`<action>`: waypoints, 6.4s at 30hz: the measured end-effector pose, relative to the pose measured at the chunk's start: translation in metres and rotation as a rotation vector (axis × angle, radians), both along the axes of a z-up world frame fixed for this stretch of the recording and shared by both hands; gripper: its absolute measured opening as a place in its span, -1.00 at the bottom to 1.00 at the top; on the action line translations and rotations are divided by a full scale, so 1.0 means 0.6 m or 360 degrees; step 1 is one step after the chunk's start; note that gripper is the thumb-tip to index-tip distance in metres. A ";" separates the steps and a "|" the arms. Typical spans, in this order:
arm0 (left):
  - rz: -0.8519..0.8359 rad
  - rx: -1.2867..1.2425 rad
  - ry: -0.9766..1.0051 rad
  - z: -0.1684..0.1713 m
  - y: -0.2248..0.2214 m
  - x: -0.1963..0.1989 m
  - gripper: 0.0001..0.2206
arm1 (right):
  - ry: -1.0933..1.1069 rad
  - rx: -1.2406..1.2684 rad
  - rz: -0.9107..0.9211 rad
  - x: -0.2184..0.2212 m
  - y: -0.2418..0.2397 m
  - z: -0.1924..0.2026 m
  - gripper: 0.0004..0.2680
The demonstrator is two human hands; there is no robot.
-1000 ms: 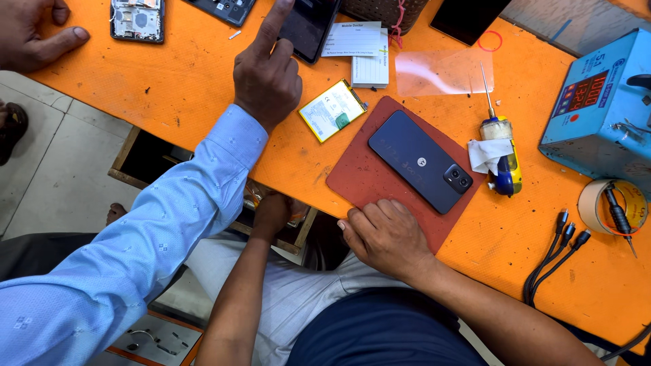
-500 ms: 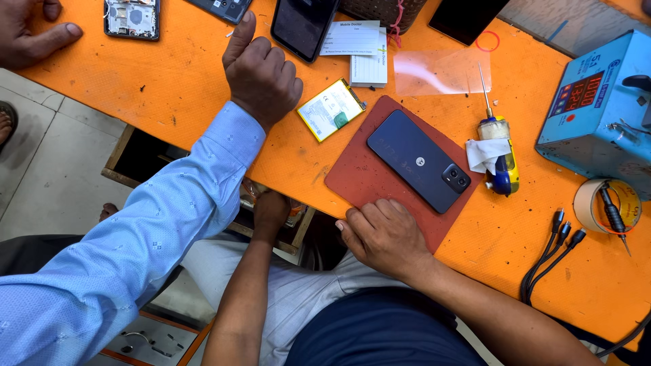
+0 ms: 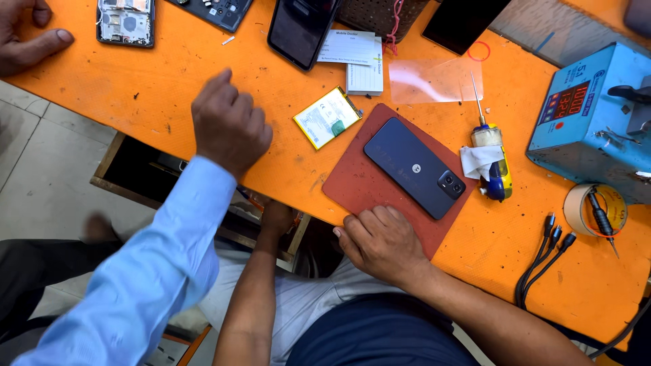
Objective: The person applies adhesive from a tube to the back of a black mobile phone, attaches the rear cover, and secures it with rubber bands. The person then handles a white mobile phone, wipes its back surface with a cloth, and applies liquid from a spray can to clean it.
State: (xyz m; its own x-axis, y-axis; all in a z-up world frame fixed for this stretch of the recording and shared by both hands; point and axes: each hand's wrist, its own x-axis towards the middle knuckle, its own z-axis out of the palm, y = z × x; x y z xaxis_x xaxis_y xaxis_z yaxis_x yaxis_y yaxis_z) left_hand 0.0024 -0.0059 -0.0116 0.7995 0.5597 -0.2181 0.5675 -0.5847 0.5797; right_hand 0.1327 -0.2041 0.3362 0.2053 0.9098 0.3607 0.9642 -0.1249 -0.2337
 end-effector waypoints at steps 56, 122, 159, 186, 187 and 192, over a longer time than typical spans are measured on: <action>0.0208 -0.0765 -0.0523 0.618 -0.113 0.147 -0.66 | 0.1799 0.0597 -0.1034 0.149 -0.207 0.036 -0.82; 0.1396 -0.1847 -0.1958 0.619 -0.065 0.067 -0.72 | 0.0462 0.0110 0.0454 0.009 -0.087 0.134 -0.87; -0.0264 -0.1176 -0.0869 0.676 -0.134 0.033 -0.62 | 0.1859 -0.0544 0.0369 0.132 -0.037 0.095 -0.72; 0.0054 -0.2989 -0.0771 0.546 -0.153 -0.032 -0.33 | 0.0558 -0.0100 -0.0497 0.144 -0.049 0.019 -0.92; 0.0059 -0.2983 -0.0773 0.551 -0.153 -0.032 -0.33 | 0.0562 -0.0096 -0.0492 0.143 -0.049 0.017 -0.92; 0.0037 -0.2902 -0.0697 0.554 -0.152 -0.032 -0.36 | -0.0004 -0.0280 -0.0446 0.128 -0.045 0.006 -0.92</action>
State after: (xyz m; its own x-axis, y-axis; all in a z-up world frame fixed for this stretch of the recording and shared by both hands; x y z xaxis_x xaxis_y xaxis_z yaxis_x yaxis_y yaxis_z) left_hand -0.0166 -0.0972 0.3206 0.9532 -0.0842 -0.2902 0.2232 0.8436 0.4884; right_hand 0.2095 -0.2314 0.3398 0.4555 0.8666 0.2038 0.8874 -0.4235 -0.1824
